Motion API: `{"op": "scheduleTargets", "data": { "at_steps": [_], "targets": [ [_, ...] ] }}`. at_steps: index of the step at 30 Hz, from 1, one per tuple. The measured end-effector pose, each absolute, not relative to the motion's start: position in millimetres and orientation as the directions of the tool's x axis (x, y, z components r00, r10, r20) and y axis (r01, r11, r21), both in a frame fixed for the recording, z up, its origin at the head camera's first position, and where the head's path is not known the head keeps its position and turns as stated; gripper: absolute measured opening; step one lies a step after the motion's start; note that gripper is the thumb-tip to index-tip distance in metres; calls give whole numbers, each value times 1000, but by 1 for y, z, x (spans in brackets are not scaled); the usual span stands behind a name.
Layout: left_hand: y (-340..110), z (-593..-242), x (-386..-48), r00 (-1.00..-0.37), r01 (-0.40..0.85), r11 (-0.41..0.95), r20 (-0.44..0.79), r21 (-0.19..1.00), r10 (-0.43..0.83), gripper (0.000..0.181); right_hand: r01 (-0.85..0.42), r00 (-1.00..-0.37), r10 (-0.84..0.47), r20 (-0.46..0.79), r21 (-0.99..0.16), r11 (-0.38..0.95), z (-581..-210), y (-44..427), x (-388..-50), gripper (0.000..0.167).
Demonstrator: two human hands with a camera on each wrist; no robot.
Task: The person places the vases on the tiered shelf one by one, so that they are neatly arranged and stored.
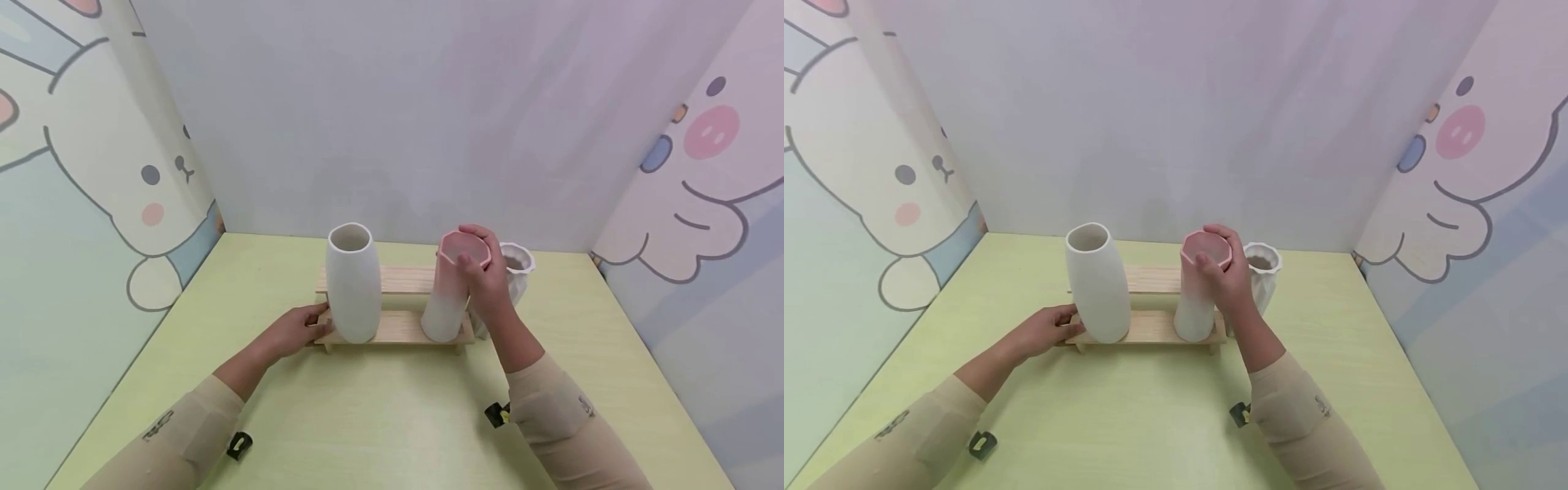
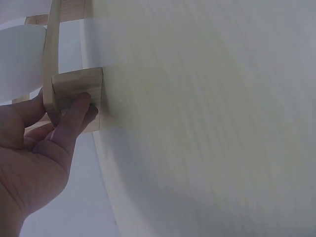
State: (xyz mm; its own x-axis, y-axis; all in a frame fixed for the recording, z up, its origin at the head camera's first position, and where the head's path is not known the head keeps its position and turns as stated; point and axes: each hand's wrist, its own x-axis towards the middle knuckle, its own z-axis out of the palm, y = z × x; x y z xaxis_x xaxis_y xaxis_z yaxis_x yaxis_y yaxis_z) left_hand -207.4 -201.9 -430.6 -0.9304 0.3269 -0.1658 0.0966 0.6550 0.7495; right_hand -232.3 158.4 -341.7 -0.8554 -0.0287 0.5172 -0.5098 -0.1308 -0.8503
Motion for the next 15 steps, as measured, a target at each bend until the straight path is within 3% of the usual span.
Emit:
{"op": "scheduleTargets", "data": {
  "at_steps": [15],
  "targets": [
    [-201,-428,-206,-928,71,639,-185,766,325,60,-480,-874,-46,485,-873,-81,-341,161,-230,53]
  ]
}}
